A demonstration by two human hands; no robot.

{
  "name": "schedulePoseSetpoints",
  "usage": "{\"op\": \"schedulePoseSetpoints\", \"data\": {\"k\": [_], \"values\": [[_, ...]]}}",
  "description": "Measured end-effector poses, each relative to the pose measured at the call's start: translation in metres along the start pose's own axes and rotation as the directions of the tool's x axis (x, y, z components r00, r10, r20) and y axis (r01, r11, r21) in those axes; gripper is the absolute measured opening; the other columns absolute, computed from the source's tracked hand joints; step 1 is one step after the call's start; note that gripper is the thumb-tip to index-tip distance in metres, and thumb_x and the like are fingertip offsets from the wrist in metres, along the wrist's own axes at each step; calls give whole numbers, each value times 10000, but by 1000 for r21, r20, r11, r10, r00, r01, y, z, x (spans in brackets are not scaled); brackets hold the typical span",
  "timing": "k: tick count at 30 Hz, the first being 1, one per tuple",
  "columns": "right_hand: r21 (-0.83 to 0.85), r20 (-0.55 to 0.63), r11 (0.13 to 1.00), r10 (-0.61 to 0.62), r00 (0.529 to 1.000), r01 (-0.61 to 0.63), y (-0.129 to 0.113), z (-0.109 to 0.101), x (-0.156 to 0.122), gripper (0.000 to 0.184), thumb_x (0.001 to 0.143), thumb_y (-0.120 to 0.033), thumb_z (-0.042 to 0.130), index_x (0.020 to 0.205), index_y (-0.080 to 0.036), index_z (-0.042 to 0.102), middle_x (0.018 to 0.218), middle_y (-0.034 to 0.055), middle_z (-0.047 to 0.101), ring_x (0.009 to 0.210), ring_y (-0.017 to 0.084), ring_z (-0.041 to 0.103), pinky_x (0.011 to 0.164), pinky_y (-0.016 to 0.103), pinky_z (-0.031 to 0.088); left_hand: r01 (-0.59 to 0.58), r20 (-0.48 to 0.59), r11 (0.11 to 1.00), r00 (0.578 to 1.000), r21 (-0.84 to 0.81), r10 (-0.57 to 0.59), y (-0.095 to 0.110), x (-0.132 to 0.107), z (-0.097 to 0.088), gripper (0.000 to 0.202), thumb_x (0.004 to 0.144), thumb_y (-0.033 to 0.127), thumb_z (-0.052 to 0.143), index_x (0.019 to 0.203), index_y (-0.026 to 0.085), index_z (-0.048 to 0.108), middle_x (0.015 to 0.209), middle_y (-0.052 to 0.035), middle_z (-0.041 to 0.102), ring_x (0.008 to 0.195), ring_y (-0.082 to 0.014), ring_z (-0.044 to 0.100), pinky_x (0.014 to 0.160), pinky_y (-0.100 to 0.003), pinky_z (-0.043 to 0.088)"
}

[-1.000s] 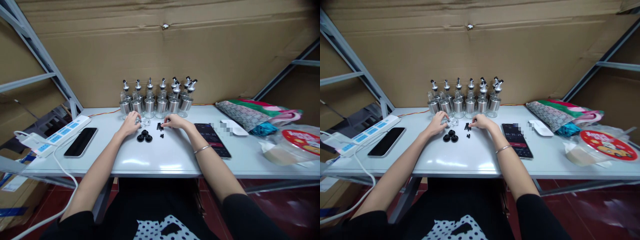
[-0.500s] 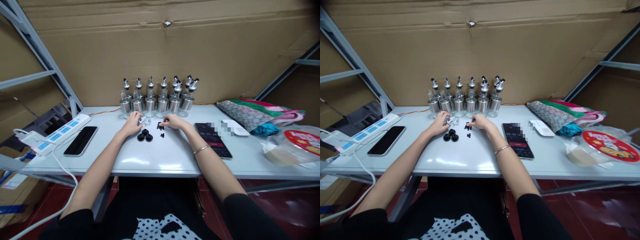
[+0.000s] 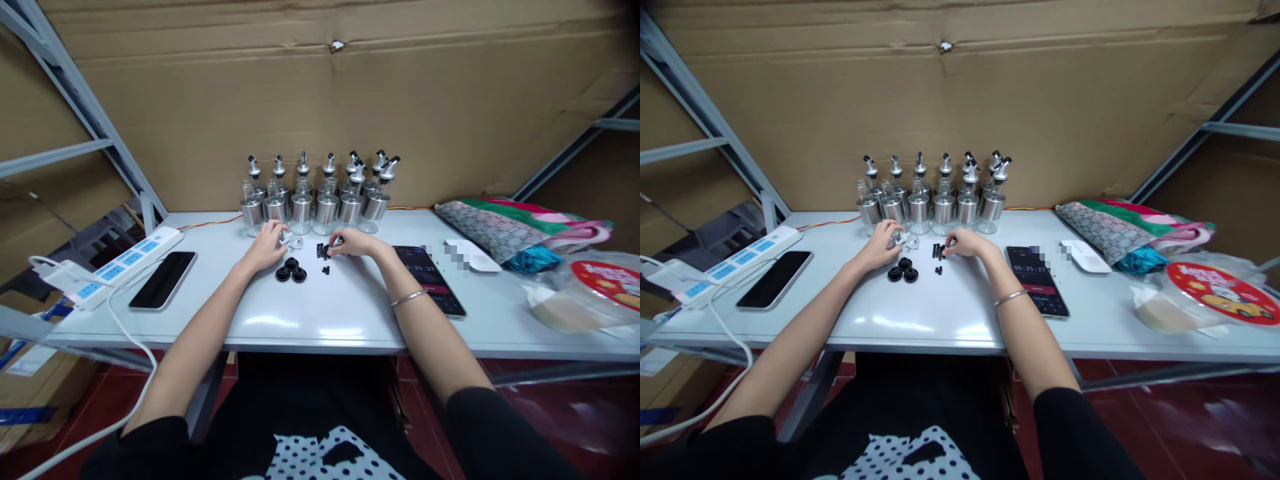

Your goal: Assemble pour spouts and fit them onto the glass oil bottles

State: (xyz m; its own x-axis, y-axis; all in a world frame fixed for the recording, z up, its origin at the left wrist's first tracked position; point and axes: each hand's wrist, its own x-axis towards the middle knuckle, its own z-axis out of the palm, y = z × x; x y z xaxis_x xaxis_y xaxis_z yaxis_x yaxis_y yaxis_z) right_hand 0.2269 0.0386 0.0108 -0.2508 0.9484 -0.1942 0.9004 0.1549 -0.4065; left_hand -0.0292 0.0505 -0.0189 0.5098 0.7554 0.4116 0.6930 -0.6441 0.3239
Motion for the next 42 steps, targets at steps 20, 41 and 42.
{"op": "schedulePoseSetpoints", "data": {"k": [20, 41, 42], "values": [[784, -343, 518, -100, 934, 343, -53, 14, -5, 223, 739, -141, 449, 869, -240, 296, 808, -36, 440, 664, 97, 534, 682, 265, 502, -160, -153, 987, 976, -5, 158, 26, 1, -7, 371, 820, 369, 585, 1120, 175, 484, 1155, -103, 510, 1109, -242, 461, 989, -378, 384], [40, -640, 879, -343, 687, 476, -65, 25, -13, 218, 899, -328, 460, 730, -191, 478, 715, 19, 577, 661, 139, 507, 620, 236, 342, -242, -253, 955, 926, 170, 280, 37, 1, -7, 230, 673, 211, 565, 770, 210, 357, 754, -25, 499, 734, -191, 472, 665, -314, 401], [27, -630, 887, -342, 697, 460, -65, 26, -13, 220, 909, -329, 446, 736, -194, 463, 707, 15, 566, 648, 136, 497, 604, 231, 325, -249, -254, 953, 924, 170, 287, 37, 0, -7, 244, 662, 205, 557, 760, 215, 334, 736, -16, 473, 716, -187, 459, 647, -308, 393]]}}
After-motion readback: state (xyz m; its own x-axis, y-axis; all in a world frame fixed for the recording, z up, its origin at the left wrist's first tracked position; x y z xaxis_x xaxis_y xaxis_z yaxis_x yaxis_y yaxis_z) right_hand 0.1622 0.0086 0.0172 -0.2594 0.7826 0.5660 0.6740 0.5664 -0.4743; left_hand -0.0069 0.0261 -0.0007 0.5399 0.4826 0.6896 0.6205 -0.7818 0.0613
